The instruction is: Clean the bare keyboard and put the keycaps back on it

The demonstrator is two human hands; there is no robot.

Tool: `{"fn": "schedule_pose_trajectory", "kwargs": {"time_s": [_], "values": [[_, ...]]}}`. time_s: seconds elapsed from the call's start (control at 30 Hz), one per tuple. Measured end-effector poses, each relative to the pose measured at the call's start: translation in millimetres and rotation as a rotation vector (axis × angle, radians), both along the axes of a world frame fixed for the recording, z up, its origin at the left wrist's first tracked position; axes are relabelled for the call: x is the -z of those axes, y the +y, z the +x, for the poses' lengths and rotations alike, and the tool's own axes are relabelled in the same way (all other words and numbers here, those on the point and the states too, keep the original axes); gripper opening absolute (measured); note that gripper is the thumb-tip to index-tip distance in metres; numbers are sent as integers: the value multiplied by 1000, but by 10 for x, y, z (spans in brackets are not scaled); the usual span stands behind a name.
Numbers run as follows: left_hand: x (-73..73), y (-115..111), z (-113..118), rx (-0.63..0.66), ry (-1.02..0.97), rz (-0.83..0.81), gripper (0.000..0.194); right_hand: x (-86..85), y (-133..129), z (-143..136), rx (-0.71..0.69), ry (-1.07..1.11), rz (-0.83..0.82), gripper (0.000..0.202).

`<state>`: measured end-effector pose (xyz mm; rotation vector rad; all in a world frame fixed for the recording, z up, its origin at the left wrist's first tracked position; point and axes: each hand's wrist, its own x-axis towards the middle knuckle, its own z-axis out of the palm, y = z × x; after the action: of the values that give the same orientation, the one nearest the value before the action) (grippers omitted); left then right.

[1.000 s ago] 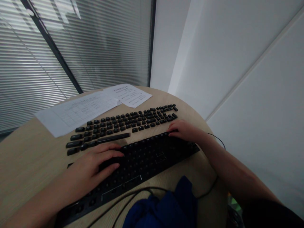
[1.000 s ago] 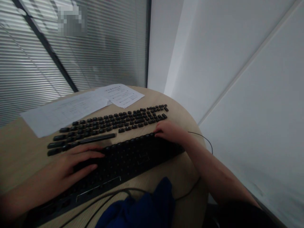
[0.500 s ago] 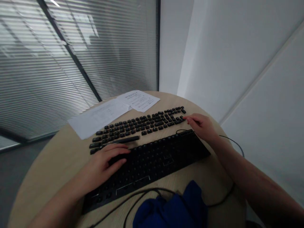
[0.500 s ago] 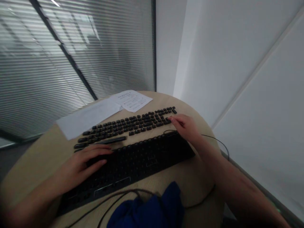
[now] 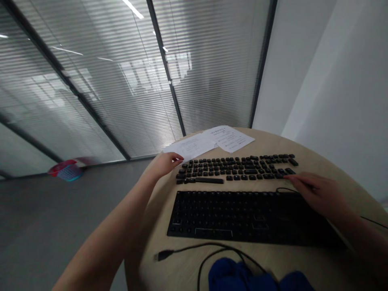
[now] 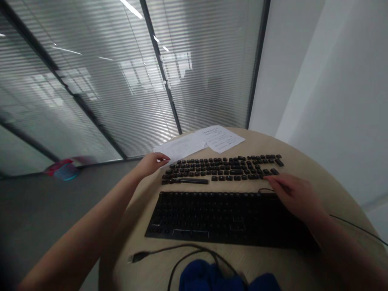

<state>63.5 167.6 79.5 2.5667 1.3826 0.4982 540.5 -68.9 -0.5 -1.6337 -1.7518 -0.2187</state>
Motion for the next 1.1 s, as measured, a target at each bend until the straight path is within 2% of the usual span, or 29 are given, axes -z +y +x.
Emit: {"fn": "schedule_pose_trajectory", "kwargs": {"time_s": [0.1, 0.2, 0.4, 0.6, 1.1], "values": [[37, 169, 185, 24, 54, -46, 20, 61, 31, 32, 16, -11, 2, 36], [69, 329, 325, 43, 104, -82, 29, 122, 52, 71, 47, -17, 8, 33], [273, 556, 330, 52, 143, -106, 35, 169, 42, 99, 104, -21, -43, 42], [426, 606, 278, 72, 142, -101, 34, 138, 44, 87, 201, -1, -59, 48], [555, 648, 331, 128, 92, -148, 35, -130, -41, -91, 301, 115, -157, 47]]}}
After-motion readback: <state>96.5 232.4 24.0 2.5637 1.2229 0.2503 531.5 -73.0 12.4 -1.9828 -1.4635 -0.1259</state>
